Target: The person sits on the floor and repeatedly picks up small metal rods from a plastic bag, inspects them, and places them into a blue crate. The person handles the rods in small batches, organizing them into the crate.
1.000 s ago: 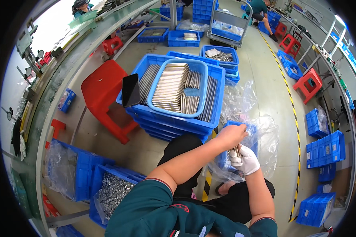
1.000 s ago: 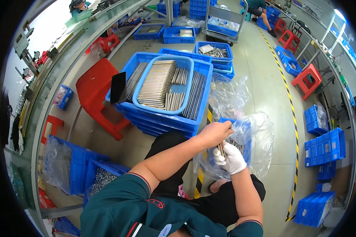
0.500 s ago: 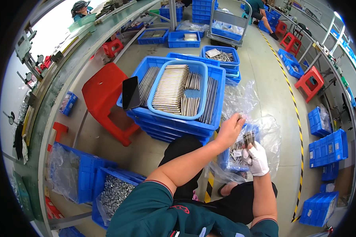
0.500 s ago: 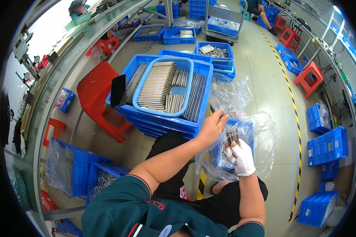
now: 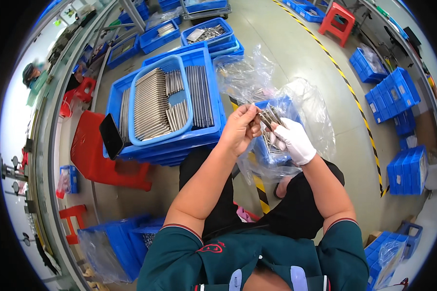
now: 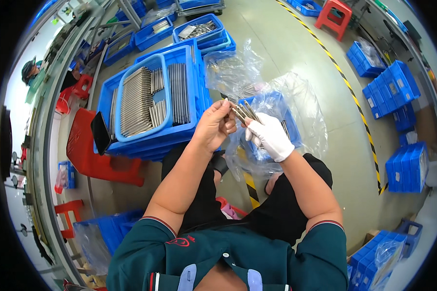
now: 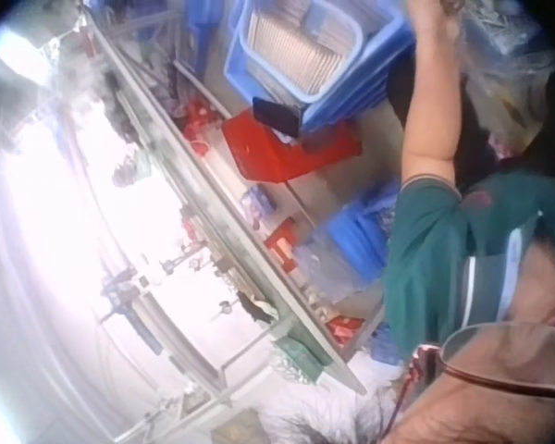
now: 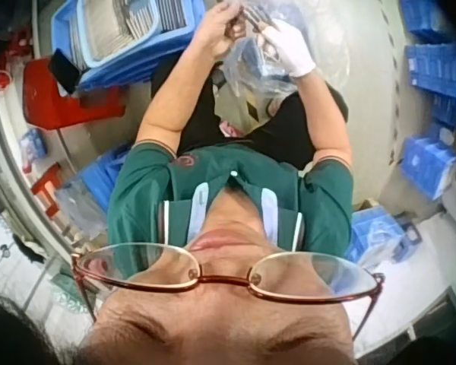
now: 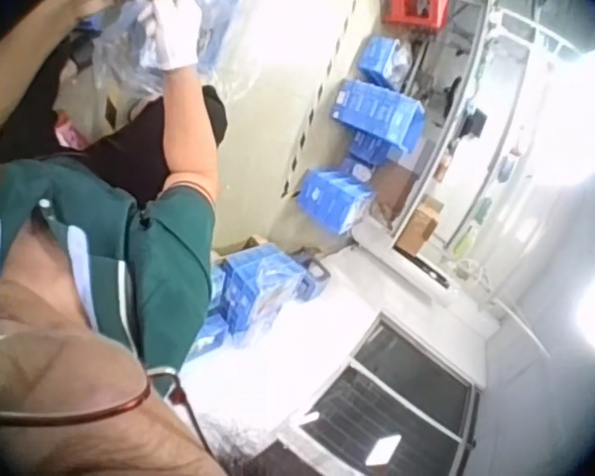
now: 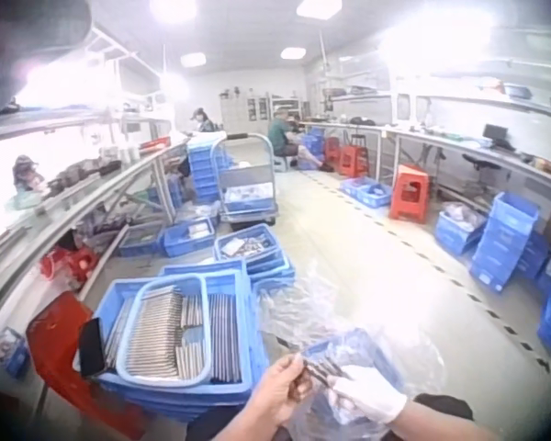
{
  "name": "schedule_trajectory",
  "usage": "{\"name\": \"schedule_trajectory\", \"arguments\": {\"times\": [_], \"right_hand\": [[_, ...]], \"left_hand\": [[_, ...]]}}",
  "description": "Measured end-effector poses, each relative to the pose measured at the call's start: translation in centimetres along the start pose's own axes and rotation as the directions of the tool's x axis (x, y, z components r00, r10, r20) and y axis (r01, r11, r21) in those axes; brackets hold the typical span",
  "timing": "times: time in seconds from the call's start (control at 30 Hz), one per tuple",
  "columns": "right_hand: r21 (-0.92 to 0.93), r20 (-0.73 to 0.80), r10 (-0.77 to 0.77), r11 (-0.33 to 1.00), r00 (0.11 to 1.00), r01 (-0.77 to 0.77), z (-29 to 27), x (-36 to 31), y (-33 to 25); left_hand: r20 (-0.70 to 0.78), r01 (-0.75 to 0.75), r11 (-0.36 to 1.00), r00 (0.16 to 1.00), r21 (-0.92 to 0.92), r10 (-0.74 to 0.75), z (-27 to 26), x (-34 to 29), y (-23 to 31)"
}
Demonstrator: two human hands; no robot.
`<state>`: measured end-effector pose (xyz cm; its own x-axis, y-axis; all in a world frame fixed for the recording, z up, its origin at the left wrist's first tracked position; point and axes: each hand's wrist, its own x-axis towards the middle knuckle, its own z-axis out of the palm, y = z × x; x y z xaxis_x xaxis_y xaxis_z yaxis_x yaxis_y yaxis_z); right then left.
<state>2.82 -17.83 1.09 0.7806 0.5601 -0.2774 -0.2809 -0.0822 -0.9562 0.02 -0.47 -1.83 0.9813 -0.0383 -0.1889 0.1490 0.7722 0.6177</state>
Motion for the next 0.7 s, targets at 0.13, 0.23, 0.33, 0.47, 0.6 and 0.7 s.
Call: {"name": "schedule_trajectory", "arguments": {"times": [0.13, 0.23, 0.33, 0.47, 0.6, 0.7], "right_hand": [[0.042, -0.014, 0.015, 0.999, 1.0, -0.015, -0.2, 0.3, 0.2], [0.095, 0.002, 0.058, 0.994, 0.998, -0.058, -0.3, 0.3, 0.3], [0.106, -0.017, 0.029, 0.994, 0.999, -0.027, -0.5, 0.6, 1.2], [-0.022, -0.091, -0.072, 0.997, 0.993, 0.071, -0.4, 0.3, 1.2], [-0.184, -0.201, -0.202, 0.969, 0.959, 0.165, -0.2, 0.0, 0.6], [-0.258, -0.22, -0.264, 0.944, 0.939, 0.205, -0.5, 0.2, 0.8]], "left_hand": [[-0.017, 0.006, 1.0, 1.0, 0.024, -0.005, -0.2, 0.0, 0.0], [-0.046, 0.001, 0.998, 0.999, 0.066, 0.002, 0.0, -0.1, 0.0], [-0.067, -0.01, 0.995, 0.998, 0.101, 0.017, 0.0, -0.1, -0.3], [-0.107, -0.008, 0.992, 0.994, 0.129, 0.022, 0.0, -0.2, -0.2], [-0.052, 0.06, 0.998, 0.997, 0.022, -0.059, -0.6, -0.2, 0.4], [0.045, 0.112, 0.993, 0.993, -0.047, -0.11, -1.2, -0.1, 0.1]]}}
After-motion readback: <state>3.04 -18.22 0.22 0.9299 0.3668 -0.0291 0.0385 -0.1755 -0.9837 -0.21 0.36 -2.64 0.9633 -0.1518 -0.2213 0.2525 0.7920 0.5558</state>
